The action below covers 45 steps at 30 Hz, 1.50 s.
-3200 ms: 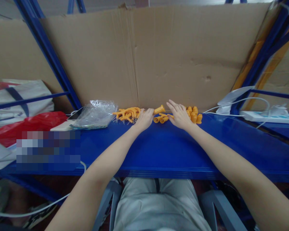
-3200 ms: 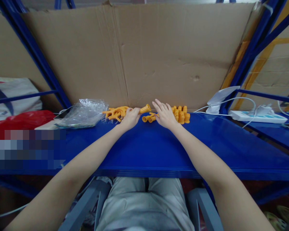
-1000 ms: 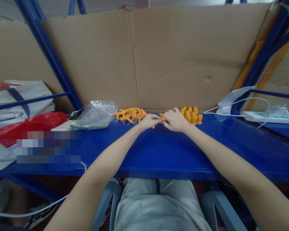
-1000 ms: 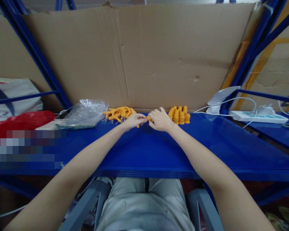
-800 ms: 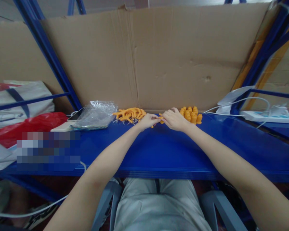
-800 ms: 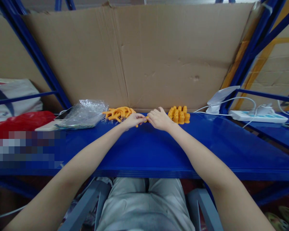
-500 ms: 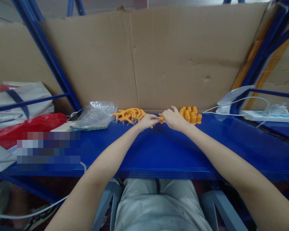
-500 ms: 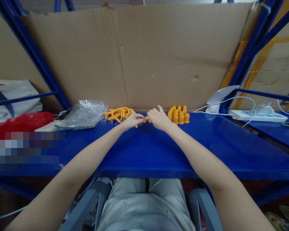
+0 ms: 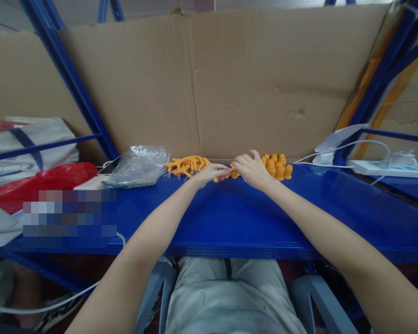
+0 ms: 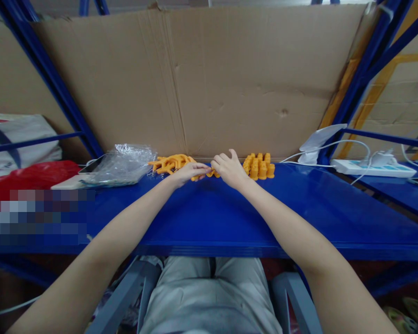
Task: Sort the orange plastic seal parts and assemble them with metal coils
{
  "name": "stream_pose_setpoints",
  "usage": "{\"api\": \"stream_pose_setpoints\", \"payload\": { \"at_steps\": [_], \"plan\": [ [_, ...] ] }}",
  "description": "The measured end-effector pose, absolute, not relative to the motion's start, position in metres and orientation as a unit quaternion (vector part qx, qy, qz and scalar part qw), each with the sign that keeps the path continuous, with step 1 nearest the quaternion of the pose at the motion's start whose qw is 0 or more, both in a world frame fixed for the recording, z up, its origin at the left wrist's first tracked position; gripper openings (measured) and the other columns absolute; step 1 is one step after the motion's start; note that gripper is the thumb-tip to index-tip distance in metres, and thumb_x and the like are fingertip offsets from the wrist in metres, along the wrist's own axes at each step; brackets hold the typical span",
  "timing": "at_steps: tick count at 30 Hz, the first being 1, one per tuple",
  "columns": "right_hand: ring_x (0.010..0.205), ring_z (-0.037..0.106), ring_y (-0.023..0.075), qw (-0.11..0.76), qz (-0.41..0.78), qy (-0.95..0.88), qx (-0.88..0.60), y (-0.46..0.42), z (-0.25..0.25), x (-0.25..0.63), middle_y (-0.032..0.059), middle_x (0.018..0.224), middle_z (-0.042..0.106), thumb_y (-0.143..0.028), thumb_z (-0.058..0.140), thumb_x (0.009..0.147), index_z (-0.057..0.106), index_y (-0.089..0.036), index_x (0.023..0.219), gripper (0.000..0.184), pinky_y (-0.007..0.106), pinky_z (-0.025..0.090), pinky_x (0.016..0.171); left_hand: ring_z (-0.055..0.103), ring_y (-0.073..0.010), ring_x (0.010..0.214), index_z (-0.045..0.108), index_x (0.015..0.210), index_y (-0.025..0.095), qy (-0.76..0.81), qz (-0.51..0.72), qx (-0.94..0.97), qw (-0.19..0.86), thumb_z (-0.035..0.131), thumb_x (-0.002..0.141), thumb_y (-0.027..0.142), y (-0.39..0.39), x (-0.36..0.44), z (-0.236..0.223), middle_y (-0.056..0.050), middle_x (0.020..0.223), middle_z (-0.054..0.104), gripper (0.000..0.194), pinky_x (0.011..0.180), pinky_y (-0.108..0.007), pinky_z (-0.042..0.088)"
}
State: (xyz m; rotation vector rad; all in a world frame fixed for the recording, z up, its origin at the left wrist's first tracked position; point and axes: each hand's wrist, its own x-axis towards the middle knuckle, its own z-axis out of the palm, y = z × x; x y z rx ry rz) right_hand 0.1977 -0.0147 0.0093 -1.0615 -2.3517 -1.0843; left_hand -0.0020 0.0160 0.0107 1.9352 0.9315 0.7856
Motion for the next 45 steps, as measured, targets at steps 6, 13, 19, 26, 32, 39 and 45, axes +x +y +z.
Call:
{"api": "stream_pose_setpoints", "payload": {
  "at_steps": [6, 13, 19, 26, 32, 39, 45],
  "plan": [
    [0.103, 0.053, 0.0254, 0.195, -0.395, -0.81, -0.387, -0.015, 0.01, 0.2, 0.0109, 0.107, 0.067, -0.009, 0.039, 0.095, 0.064, -0.019, 0.105, 0.029, 0.05, 0.025, 0.105, 0.05, -0.0081, 0.057, 0.073, 0.093, 0.015, 0.367, 0.318, 0.78, 0.396, 0.074, 0.076, 0.046, 0.021, -0.001, 0.006, 0.001, 0.066, 0.062, 0.036, 0.052, -0.019, 0.035],
    [0.107, 0.052, 0.0262, 0.22, -0.376, -0.779, -0.452, -0.005, 0.01, 0.221, 0.0128, 0.115, 0.066, -0.009, 0.037, 0.093, 0.061, -0.02, 0.106, 0.029, 0.049, 0.027, 0.104, 0.062, -0.0177, 0.086, 0.075, 0.094, 0.018, 0.424, 0.33, 0.833, 0.133, 0.07, 0.084, 0.027, 0.034, -0.015, 0.003, -0.005, 0.093, 0.07, 0.015, 0.079, -0.032, 0.047],
    [0.102, 0.053, 0.0263, 0.216, -0.355, -0.789, -0.452, 0.001, 0.004, 0.223, 0.0121, 0.107, 0.067, -0.008, 0.04, 0.092, 0.062, -0.018, 0.105, 0.027, 0.048, 0.027, 0.103, 0.057, -0.0251, 0.11, 0.075, 0.109, 0.026, 0.485, 0.282, 0.816, -0.137, 0.055, 0.089, 0.01, 0.04, -0.034, -0.001, -0.008, 0.115, 0.063, 0.032, 0.098, -0.044, 0.037],
    [0.104, 0.051, 0.0267, 0.221, -0.348, -0.799, -0.438, -0.005, 0.004, 0.213, 0.0118, 0.111, 0.066, -0.011, 0.039, 0.094, 0.062, -0.019, 0.107, 0.028, 0.048, 0.027, 0.102, 0.057, -0.0292, 0.115, 0.072, 0.118, 0.023, 0.536, 0.196, 0.801, -0.18, 0.046, 0.091, 0.011, 0.047, -0.048, -0.011, -0.012, 0.12, 0.063, 0.039, 0.097, -0.044, 0.041],
    [0.103, 0.051, 0.0281, 0.249, -0.342, -0.785, -0.453, -0.004, 0.011, 0.223, 0.0138, 0.11, 0.064, -0.019, 0.045, 0.094, 0.063, -0.018, 0.108, 0.023, 0.046, 0.031, 0.096, 0.049, -0.0318, 0.132, 0.062, 0.134, 0.025, 0.557, 0.151, 0.803, -0.147, 0.05, 0.094, 0.031, 0.046, -0.046, -0.017, -0.012, 0.142, 0.052, 0.043, 0.109, -0.045, 0.038],
    [0.104, 0.052, 0.0334, 0.344, -0.315, -0.684, -0.56, 0.005, 0.03, 0.258, 0.0195, 0.107, 0.062, -0.034, 0.049, 0.093, 0.063, -0.013, 0.104, 0.028, 0.05, 0.035, 0.09, 0.029, -0.0344, 0.148, 0.044, 0.15, 0.024, 0.585, 0.107, 0.8, -0.084, 0.051, 0.094, 0.046, 0.046, -0.044, -0.019, -0.01, 0.161, 0.035, 0.061, 0.119, -0.049, 0.027],
    [0.103, 0.058, 0.0331, 0.332, -0.205, -0.576, -0.719, -0.014, 0.064, 0.296, 0.0222, 0.111, 0.064, -0.038, 0.055, 0.09, 0.064, -0.011, 0.108, 0.034, 0.049, 0.04, 0.088, 0.024, -0.0347, 0.151, 0.037, 0.154, 0.023, 0.598, 0.091, 0.793, -0.072, 0.043, 0.097, 0.046, 0.044, -0.041, -0.019, -0.012, 0.164, 0.027, 0.062, 0.119, -0.054, 0.025]
  ]
}}
